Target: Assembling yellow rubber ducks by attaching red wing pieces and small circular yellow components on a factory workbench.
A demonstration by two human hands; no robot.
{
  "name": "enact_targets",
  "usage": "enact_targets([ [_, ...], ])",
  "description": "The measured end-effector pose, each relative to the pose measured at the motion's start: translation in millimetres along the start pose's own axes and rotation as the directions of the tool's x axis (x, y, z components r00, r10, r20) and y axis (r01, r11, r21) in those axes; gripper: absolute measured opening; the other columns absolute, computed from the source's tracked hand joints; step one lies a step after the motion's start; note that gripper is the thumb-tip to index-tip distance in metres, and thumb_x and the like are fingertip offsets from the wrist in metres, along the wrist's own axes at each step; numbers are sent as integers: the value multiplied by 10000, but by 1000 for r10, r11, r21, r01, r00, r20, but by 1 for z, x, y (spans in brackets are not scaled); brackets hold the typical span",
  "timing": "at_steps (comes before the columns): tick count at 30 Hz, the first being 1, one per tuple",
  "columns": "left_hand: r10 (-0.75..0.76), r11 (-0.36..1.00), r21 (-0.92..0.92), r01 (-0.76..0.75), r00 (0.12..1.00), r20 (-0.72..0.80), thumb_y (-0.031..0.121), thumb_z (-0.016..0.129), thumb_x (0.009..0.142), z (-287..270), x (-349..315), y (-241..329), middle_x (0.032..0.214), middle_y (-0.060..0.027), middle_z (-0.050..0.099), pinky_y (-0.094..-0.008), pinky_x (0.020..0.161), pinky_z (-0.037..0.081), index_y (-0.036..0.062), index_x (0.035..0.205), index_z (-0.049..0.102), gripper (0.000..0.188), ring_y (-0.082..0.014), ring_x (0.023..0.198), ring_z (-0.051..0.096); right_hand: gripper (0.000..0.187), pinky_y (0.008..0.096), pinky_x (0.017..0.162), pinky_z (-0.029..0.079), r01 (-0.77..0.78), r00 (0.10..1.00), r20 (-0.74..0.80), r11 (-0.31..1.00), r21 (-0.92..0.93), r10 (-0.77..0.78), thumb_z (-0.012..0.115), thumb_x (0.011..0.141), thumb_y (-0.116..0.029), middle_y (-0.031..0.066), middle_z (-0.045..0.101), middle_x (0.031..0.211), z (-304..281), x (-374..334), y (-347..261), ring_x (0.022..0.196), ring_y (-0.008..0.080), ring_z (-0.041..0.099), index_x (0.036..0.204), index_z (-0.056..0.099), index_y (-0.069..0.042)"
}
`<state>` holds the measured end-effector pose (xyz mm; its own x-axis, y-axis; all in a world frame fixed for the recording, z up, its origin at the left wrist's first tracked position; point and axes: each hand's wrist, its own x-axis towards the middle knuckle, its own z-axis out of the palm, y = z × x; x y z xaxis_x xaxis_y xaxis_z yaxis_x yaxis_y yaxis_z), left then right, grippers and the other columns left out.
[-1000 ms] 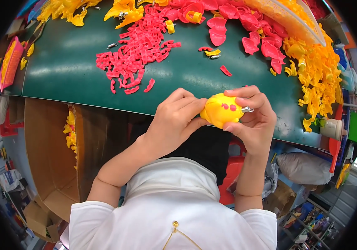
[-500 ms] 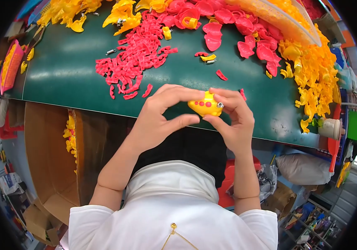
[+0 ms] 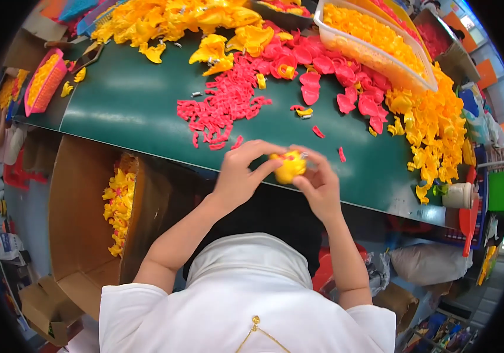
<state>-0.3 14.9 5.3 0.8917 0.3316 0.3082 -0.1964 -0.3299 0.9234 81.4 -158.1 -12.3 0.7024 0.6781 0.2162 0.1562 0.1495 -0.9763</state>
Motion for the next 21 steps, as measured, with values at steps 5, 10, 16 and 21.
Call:
enact_targets([
  [5, -247, 927, 202, 316, 920, -306, -18, 621, 821, -134, -35, 41, 887, -97, 650, -279, 780, 479, -31, 969, 670, 157, -184, 840, 625, 236, 273, 783, 479, -79, 996, -74, 908, -411, 53, 610, 923, -149, 59, 640, 1086, -4, 55, -34, 933, 118, 607, 1117, 640, -18],
  [10, -336, 388, 726, 568, 821, -462, 17, 632, 842, -233, -86, 21, 861, -142, 660, -311, 723, 501, -38, 960, 646, 131, -227, 803, 660, 189, 268, 698, 484, -22, 993, 80, 818, -574, 82, 643, 882, -136, 56, 682, 861, -15, 136, -15, 813, 114, 624, 1019, 670, -8],
  [16, -175, 613, 662, 431, 891, -418, 162, 606, 880, -174, 1, 12, 934, -151, 679, -361, 756, 494, 25, 964, 684, 179, -303, 853, 652, 207, 356, 702, 512, 10, 1000, 14, 538, -843, 3, 686, 826, -217, 124, 701, 862, -7, 174, 7, 755, 247, 669, 929, 707, -39],
  [21, -54, 697, 709, 102, 994, -90, 231, 696, 840, -108, 123, -59, 981, -118, 680, -314, 733, 501, 17, 1005, 664, 272, -219, 792, 653, 205, 344, 702, 510, 24, 999, 39, 533, -846, 17, 694, 815, -200, 106, 692, 816, -5, 176, 9, 737, 237, 668, 937, 705, -37],
])
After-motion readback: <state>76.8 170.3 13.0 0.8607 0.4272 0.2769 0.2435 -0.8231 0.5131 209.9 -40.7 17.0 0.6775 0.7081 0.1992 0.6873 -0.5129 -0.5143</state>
